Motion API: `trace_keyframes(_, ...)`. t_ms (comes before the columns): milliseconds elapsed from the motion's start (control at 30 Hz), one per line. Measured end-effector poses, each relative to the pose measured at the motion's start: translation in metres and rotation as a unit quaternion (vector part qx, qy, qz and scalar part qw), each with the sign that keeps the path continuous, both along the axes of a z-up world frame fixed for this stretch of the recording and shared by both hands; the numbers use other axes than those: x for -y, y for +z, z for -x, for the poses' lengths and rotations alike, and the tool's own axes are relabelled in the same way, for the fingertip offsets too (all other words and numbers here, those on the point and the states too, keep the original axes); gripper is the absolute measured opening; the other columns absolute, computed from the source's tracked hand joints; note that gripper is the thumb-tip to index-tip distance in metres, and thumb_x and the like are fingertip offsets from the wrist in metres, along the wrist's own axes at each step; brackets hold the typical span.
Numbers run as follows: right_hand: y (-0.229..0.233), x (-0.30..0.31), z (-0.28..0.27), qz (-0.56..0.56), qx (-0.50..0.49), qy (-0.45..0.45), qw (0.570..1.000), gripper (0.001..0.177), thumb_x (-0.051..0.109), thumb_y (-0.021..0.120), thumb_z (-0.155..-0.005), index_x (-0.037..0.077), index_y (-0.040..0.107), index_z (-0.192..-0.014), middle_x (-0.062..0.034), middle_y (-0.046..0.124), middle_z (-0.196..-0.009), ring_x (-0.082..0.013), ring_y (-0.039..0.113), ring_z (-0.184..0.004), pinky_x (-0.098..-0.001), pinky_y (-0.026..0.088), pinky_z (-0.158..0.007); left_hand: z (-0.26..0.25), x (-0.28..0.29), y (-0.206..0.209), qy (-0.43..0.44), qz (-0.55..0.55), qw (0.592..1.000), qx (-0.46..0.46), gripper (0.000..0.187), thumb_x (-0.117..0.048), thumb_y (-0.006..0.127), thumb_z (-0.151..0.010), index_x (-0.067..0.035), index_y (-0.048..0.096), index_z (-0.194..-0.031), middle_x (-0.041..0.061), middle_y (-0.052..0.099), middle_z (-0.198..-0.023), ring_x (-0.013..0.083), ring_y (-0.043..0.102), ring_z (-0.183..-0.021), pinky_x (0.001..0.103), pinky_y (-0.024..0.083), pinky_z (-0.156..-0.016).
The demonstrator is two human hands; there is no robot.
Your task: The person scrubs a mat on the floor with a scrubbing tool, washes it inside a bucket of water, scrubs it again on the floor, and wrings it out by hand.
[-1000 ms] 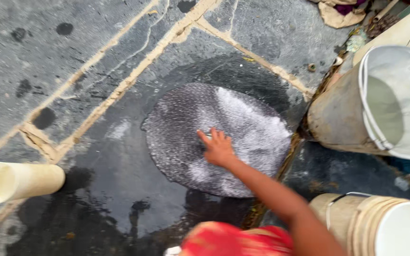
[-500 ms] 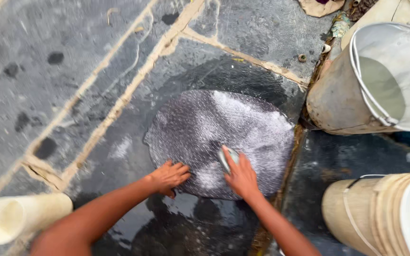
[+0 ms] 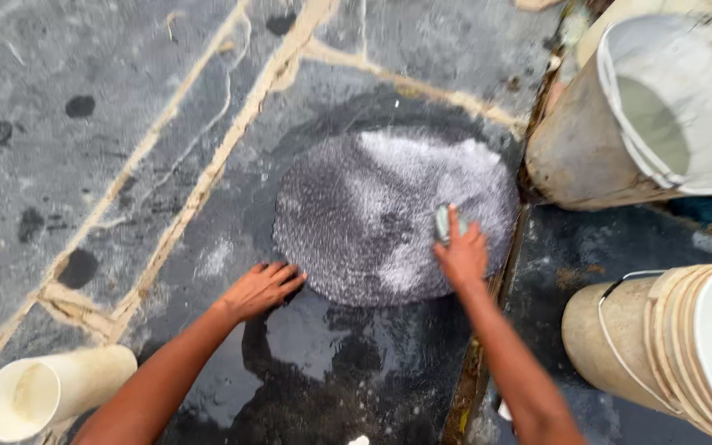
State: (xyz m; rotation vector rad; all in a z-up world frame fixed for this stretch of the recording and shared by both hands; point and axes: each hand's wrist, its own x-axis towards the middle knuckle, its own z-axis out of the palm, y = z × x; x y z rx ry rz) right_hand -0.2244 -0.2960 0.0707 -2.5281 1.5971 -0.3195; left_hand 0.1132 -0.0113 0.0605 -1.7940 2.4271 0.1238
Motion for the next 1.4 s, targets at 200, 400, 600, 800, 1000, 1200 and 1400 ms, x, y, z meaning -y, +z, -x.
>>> trace_keyframes(200,0.008,-0.166,-0.089,-0.049,0.002,0.129,0.990,0.065,0.030,0.080,-0.077,0.010,0.056,-0.134,-0.0234,0.061,-0.122,-0.0395,0.056,-0.110,-0.0527,0.049,-0.089,0.014,0.018,-0.015,-0.029,0.051,0.998,-0.006,0.043,-0.024,0.063,-0.091,-0.008,0.055,-0.129,0.008,0.056,-0.137,0.0252,0.053,-0.126,0.040,0.046,-0.101)
trace_keyframes(400,-0.005,-0.114,-0.003,-0.007,0.022,0.285,0.958,0.043,0.029,0.065,-0.090,0.023,0.059,-0.133,-0.0095,0.062,-0.130,-0.0323,0.060,-0.119,-0.0470,0.052,-0.103,0.044,0.030,-0.013,0.072,0.048,0.996,0.002,0.046,-0.036,0.066,-0.075,-0.012,0.058,-0.114,0.006,0.059,-0.109,0.0252,0.060,-0.104,0.040,0.052,-0.084)
trace_keyframes(600,0.005,0.009,0.080,-0.121,-0.048,-0.137,0.982,0.094,0.042,0.069,-0.087,0.027,0.019,-0.165,-0.0246,0.045,-0.136,-0.0464,0.058,-0.112,-0.0538,0.054,-0.091,0.042,0.041,-0.050,0.015,0.109,0.992,0.057,0.017,-0.017,0.061,-0.085,-0.012,0.058,-0.102,0.005,0.059,-0.098,0.0235,0.063,-0.100,0.038,0.055,-0.080)
trace_keyframes(800,-0.015,0.001,0.027,-0.152,-0.033,-0.096,0.983,0.090,0.046,0.065,-0.089,0.023,0.018,-0.162,-0.0278,0.043,-0.138,-0.0488,0.060,-0.110,-0.0551,0.052,-0.096,0.043,0.046,-0.071,0.036,0.041,0.997,0.063,0.018,-0.016,0.056,-0.090,-0.007,0.061,-0.105,0.008,0.060,-0.102,0.0259,0.059,-0.101,0.043,0.051,-0.085)
trace_keyframes(1000,-0.030,-0.118,-0.078,-0.093,0.009,0.254,0.963,0.069,0.032,0.070,-0.079,0.019,0.049,-0.143,-0.0197,0.055,-0.134,-0.0375,0.058,-0.119,-0.0496,0.050,-0.100,0.051,0.033,-0.082,-0.007,0.009,1.000,0.029,0.020,-0.015,0.055,-0.089,-0.004,0.063,-0.104,0.010,0.062,-0.103,0.0271,0.058,-0.104,0.041,0.049,-0.082)
trace_keyframes(1200,-0.003,-0.136,-0.084,0.132,0.046,0.494,0.858,0.078,0.019,0.077,-0.074,0.026,0.050,-0.147,-0.0205,0.050,-0.146,-0.0448,0.055,-0.110,-0.0520,0.048,-0.081,0.080,-0.003,-0.095,-0.018,-0.025,0.999,-0.013,0.015,-0.016,0.057,-0.095,-0.005,0.062,-0.102,0.013,0.063,-0.103,0.0308,0.057,-0.104,0.046,0.047,-0.084)
trace_keyframes(1400,-0.026,-0.007,-0.090,0.052,0.073,0.316,0.945,0.069,0.005,0.065,-0.089,0.033,0.045,-0.148,-0.0009,0.060,-0.133,-0.0266,0.064,-0.110,-0.0416,0.052,-0.096,0.075,-0.006,-0.098,-0.004,-0.019,0.999,-0.037,0.025,-0.010,0.062,-0.081,-0.003,0.060,-0.106,0.012,0.062,-0.104,0.0301,0.055,-0.106,0.046,0.044,-0.087)
